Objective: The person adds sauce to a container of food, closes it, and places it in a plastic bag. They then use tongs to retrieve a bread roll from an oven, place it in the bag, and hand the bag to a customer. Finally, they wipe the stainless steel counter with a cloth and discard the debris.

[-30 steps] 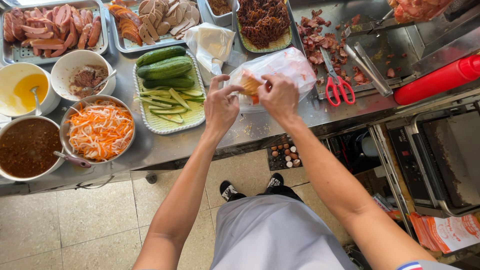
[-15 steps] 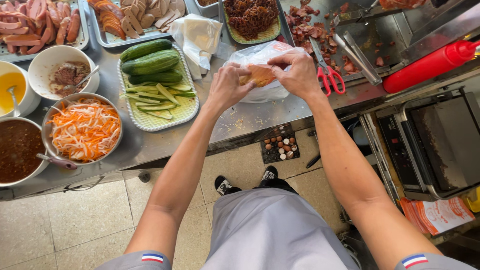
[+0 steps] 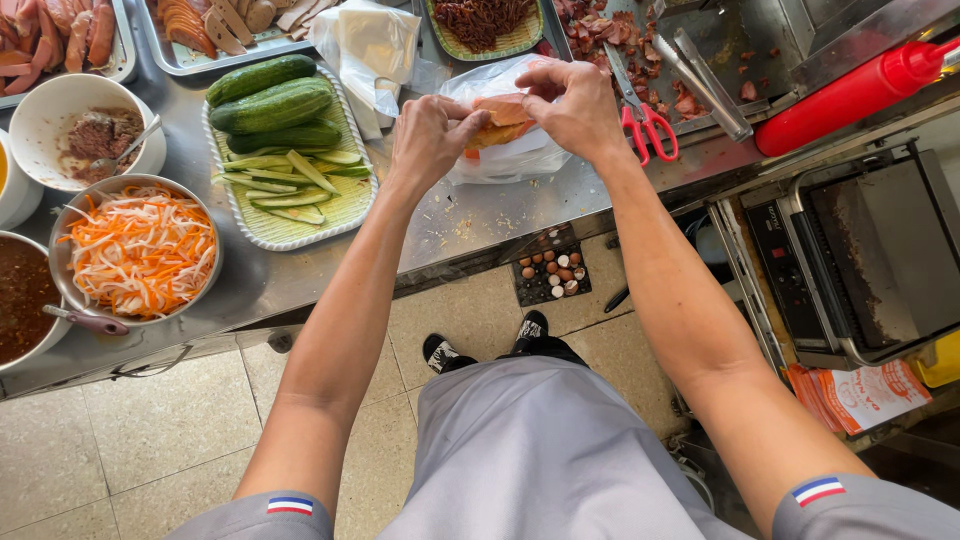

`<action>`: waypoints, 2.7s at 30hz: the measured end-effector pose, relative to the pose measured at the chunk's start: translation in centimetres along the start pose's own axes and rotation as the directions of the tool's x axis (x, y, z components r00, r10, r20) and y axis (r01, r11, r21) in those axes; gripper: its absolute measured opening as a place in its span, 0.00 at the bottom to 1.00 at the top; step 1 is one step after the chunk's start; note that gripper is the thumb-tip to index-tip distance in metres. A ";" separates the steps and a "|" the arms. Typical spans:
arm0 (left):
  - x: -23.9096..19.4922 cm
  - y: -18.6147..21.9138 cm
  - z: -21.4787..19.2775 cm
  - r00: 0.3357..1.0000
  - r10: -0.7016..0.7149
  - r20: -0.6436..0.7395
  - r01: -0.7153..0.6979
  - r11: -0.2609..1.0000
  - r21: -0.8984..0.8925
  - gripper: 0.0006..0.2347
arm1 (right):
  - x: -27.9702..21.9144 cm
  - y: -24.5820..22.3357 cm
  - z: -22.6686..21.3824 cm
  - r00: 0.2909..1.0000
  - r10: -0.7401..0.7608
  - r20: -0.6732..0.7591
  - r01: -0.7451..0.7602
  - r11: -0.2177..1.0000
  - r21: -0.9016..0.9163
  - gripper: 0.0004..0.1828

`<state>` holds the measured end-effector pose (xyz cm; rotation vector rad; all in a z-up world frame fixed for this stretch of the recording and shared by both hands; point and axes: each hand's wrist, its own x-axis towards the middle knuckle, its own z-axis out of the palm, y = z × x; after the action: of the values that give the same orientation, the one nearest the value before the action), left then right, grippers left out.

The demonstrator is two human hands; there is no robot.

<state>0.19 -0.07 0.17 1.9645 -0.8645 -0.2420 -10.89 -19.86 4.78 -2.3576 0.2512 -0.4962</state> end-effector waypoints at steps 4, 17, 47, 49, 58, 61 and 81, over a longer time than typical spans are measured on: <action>0.5 0.1 -0.1 0.996 -0.075 0.037 0.076 0.997 -0.003 0.09 | 0.4 0.0 -0.2 0.998 0.057 0.014 -0.057 0.998 0.027 0.13; 0.2 -1.9 -0.4 0.997 0.009 -0.073 -0.007 1.000 0.026 0.11 | -1.8 -1.9 1.7 0.995 -0.098 0.006 0.098 0.995 0.010 0.10; 1.1 -0.8 0.1 0.984 0.166 -0.063 -0.151 0.969 0.198 0.13 | -2.5 3.0 6.5 0.932 0.212 -0.294 -0.214 0.977 0.026 0.12; 0.1 0.1 -0.4 0.983 0.120 -0.142 -0.103 0.987 0.121 0.10 | -2.8 2.4 6.7 0.913 0.257 -0.317 -0.251 0.966 0.062 0.13; -2.3 4.0 -2.3 0.877 0.345 -0.333 -0.350 0.935 0.047 0.20 | -2.0 -0.1 9.5 0.986 0.127 -0.104 -0.107 0.978 0.176 0.16; -3.4 4.2 -1.8 0.908 0.025 -0.419 -0.068 0.994 -0.088 0.19 | -1.4 0.2 5.7 0.997 -0.071 -0.043 0.068 0.996 -0.062 0.13; 3.6 5.1 -2.2 0.983 -0.184 -0.010 0.156 0.862 -0.482 0.11 | 2.1 1.1 -11.7 0.764 -0.112 0.635 0.631 0.332 -0.701 0.25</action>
<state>1.50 -2.55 6.20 1.5675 -0.5269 -0.4578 -13.88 -28.35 12.58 -3.5655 -0.4736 0.1575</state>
